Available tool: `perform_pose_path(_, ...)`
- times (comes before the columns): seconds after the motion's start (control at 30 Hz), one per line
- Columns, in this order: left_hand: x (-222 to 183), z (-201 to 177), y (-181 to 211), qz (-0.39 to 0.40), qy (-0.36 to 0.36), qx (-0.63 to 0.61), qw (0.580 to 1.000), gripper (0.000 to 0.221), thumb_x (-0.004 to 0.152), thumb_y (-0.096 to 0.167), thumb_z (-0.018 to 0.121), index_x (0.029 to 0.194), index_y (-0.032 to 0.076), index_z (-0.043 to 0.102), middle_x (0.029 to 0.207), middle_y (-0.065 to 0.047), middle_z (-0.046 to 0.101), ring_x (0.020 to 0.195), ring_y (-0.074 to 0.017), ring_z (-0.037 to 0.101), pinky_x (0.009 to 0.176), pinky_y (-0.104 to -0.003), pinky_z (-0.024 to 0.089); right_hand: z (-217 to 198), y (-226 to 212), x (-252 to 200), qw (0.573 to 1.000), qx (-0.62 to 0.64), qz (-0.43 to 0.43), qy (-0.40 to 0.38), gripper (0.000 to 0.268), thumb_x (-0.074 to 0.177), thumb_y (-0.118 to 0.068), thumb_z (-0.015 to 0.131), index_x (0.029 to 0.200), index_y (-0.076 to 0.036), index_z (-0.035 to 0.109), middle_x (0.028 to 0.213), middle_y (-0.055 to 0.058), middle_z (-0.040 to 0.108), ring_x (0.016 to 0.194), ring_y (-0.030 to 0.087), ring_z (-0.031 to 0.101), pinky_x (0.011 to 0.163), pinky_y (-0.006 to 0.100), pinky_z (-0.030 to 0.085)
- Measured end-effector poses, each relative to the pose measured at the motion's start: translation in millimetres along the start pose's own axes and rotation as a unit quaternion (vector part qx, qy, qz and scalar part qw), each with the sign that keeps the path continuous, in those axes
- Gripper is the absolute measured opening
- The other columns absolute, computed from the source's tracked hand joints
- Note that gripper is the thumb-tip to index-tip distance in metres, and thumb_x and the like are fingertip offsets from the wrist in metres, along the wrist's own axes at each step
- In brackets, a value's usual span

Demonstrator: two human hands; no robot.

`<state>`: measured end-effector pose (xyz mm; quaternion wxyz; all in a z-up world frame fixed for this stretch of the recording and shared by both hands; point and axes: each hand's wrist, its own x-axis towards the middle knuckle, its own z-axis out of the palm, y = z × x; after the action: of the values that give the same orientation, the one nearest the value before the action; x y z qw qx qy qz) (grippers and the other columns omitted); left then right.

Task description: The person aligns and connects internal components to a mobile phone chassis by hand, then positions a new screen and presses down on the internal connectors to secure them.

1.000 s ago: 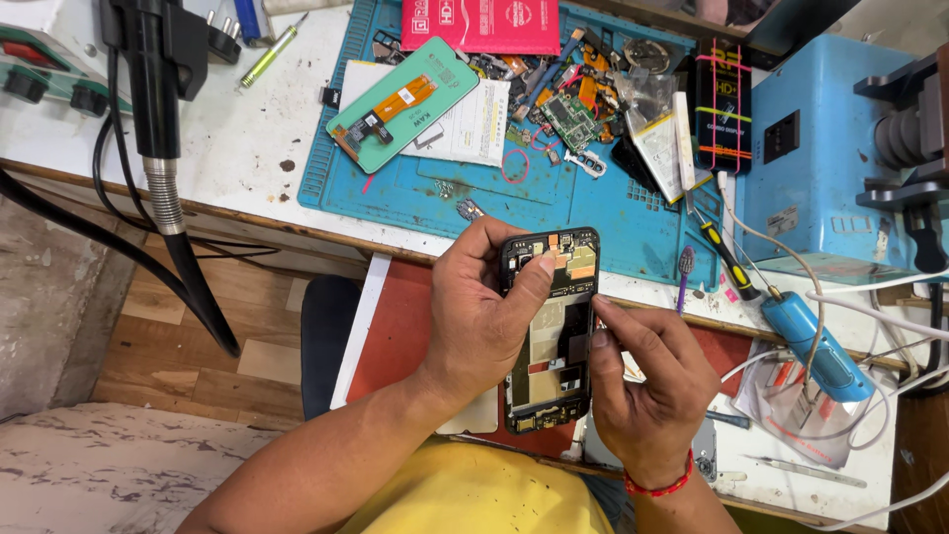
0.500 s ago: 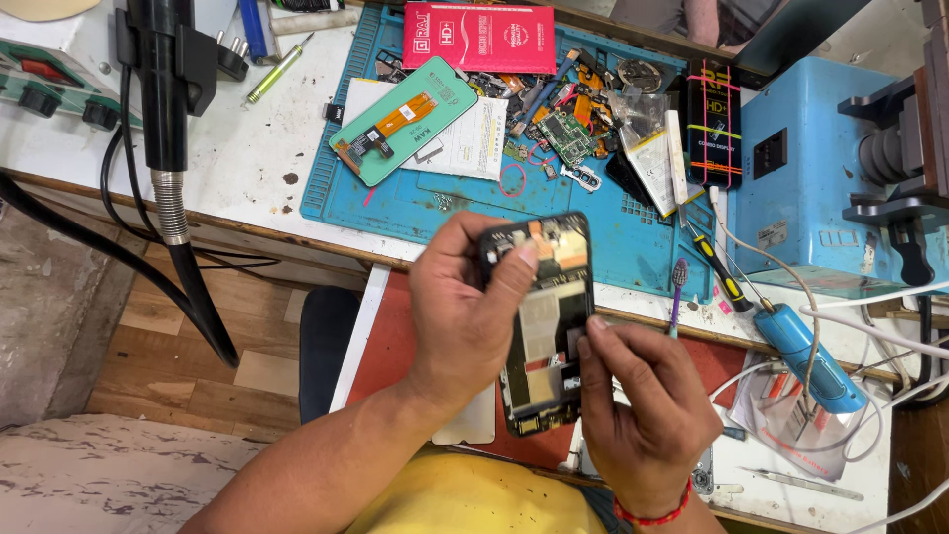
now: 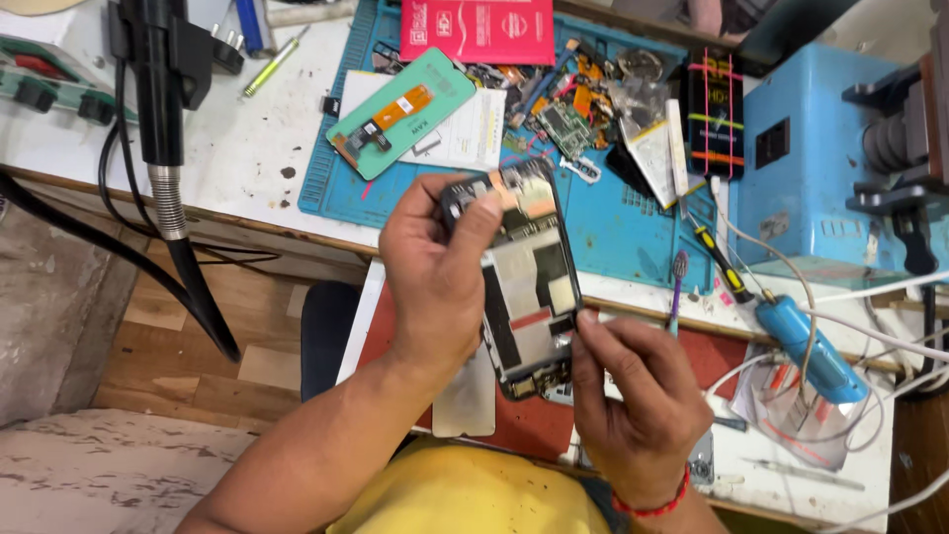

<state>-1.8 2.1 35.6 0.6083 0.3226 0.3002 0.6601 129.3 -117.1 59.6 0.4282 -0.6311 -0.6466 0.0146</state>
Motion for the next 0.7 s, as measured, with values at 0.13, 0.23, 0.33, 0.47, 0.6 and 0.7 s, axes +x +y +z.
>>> perform_pose_path(0.13, 7.5, 3.7, 6.2, 0.019, 0.034, -0.087, 0.995, 0.012, 0.103, 0.008, 0.066, 0.112, 0.001, 0.062, 0.103, -0.004, 0.067, 0.092, -0.0089, 0.063, 0.087, -0.026, 0.053, -3.0, 13.1, -2.0, 0.981, 0.179, 0.055, 0.039, 0.036, 0.091, 0.001, 0.074, 0.126, 0.001, 0.065, 0.117, 0.014, 0.068, 0.104, 0.018, 0.069, 0.089, 0.029, 0.058)
perform_pose_path(0.23, 0.8, -0.3, 11.2, 0.032, 0.045, -0.101, 0.993, 0.015, 0.105, 0.008, 0.065, 0.116, 0.001, 0.059, 0.108, -0.006, 0.067, 0.098, -0.0098, 0.063, 0.092, -0.027, 0.054, -5.3, 24.9, -4.4, 0.873, 0.431, 0.230, 0.013, 0.047, 0.092, 0.002, 0.068, 0.138, 0.006, 0.057, 0.122, 0.017, 0.070, 0.108, 0.020, 0.072, 0.089, 0.029, 0.060)
perform_pose_path(0.33, -8.3, -3.4, 6.7, 0.018, 0.043, -0.107, 0.993, 0.016, 0.106, 0.007, 0.064, 0.119, 0.000, 0.058, 0.110, -0.006, 0.066, 0.099, -0.0099, 0.062, 0.091, -0.027, 0.052, -4.5, 36.0, -4.4, 0.835, 0.469, 0.288, -0.017, 0.047, 0.090, 0.006, 0.069, 0.136, 0.010, 0.058, 0.114, 0.020, 0.073, 0.099, 0.020, 0.072, 0.081, 0.030, 0.060)
perform_pose_path(0.47, -26.8, -26.5, 9.7, -0.056, 0.010, -0.082, 0.995, 0.021, 0.101, 0.004, 0.066, 0.120, 0.000, 0.058, 0.109, -0.006, 0.066, 0.097, -0.0103, 0.062, 0.086, -0.028, 0.053, -10.3, 49.4, -4.8, 0.848, 0.448, 0.279, 0.040, 0.037, 0.092, 0.009, 0.068, 0.129, 0.010, 0.062, 0.112, 0.016, 0.073, 0.098, 0.017, 0.071, 0.086, 0.028, 0.059)
perform_pose_path(0.6, -40.4, -55.6, 23.1, -0.175, -0.124, 0.134, 0.968, 0.040, 0.088, 0.005, 0.071, 0.126, -0.001, 0.063, 0.104, -0.005, 0.071, 0.087, -0.0088, 0.066, 0.076, -0.026, 0.056, -28.0, 63.0, 6.0, 0.860, 0.411, 0.296, 0.055, 0.029, 0.095, 0.007, 0.066, 0.124, 0.007, 0.065, 0.109, 0.014, 0.074, 0.096, 0.014, 0.070, 0.085, 0.023, 0.056)
perform_pose_path(0.7, -63.3, -62.6, 20.5, -0.299, -0.205, 0.161, 0.918, 0.040, 0.083, 0.005, 0.076, 0.120, -0.002, 0.063, 0.096, -0.007, 0.075, 0.083, -0.0094, 0.071, 0.073, -0.028, 0.062, -36.9, 68.8, 18.5, 0.865, 0.389, 0.317, 0.002, 0.028, 0.100, 0.008, 0.067, 0.127, 0.011, 0.066, 0.102, 0.017, 0.072, 0.087, 0.017, 0.068, 0.076, 0.026, 0.055)
